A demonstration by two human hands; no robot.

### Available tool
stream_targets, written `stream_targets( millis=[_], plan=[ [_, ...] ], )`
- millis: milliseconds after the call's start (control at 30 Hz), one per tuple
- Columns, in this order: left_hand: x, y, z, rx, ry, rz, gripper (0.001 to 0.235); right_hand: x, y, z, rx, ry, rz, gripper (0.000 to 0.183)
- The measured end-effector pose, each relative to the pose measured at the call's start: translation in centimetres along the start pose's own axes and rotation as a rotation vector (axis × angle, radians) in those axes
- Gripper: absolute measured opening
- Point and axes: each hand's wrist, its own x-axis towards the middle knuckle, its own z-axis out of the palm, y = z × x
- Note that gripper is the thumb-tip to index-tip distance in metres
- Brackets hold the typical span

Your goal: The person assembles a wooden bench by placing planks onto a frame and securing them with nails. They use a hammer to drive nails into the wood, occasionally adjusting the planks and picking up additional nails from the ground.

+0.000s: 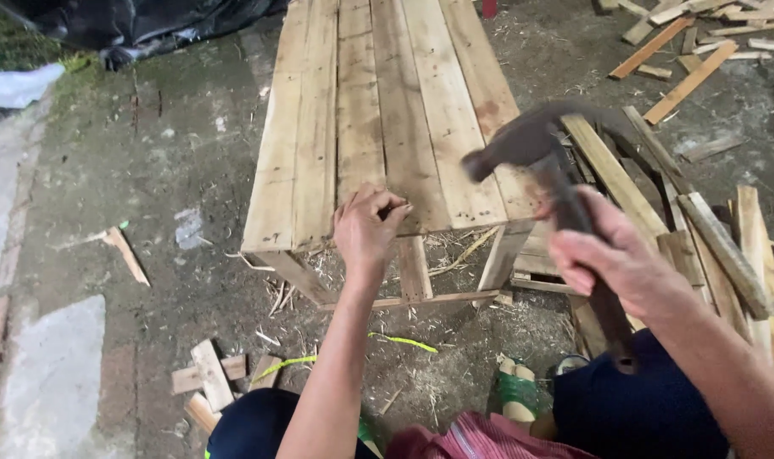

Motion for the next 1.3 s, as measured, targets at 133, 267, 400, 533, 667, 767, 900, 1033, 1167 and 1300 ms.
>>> stream_targets(
  millis=[133,267,400,533,667,767,900,1033,1167,1300],
  plan=[
    [0.2,-0.3,0.3,0.072,-0.047,-0.021,0.012,1.2,0.1,-1.0,0.088,-0.077,-0.028,0.037],
    [0.0,0.0,0.1,0.038,-0.054,0.014,0.013,2.0,-0.4,2.5,-0.338,0.097,0.084,0.038],
    [0.3,-1.2,0.5,0.015,0.079,0.118,0.017,4.2,-0.1,4.3,-0.540,-0.042,0.096,0.048],
    [-0.4,-0.1,-0.3,-0.001,0.089,0.079,0.011,5.4,0.2,5.3,-0.673,-0.098,0.070,0.046],
    [-0.2,-0.9,0.6,0.057,0.019,-0.025,0.009,6.0,1.0,6.0,-0.848,-0.070,0.150,0.051],
    [-0.3,-1.7,1.4,0.008,0.141,0.070,0.016,6.0,1.3,6.4,-0.715,-0.038,0.191,0.049],
    [0.3,0.2,-0.6,0.008,-0.042,-0.045,0.014,7.1,2.0,7.0,-0.736,0.057,0.198,0.039],
    [-0.2,-0.3,-0.3,-0.025,-0.001,-0.039,0.032,10.2,0.3,10.3,-0.874,0.166,0.153,0.020],
    [-0.2,-0.1,-0.3,0.035,-0.052,-0.021,0.013,13.1,1.6,10.8,-0.921,0.111,0.176,0.034],
    [-0.7,0.0,-0.6,0.016,-0.001,0.037,0.025,13.6,3.5,10.9,-0.903,0.021,0.130,0.046]
  ],
)
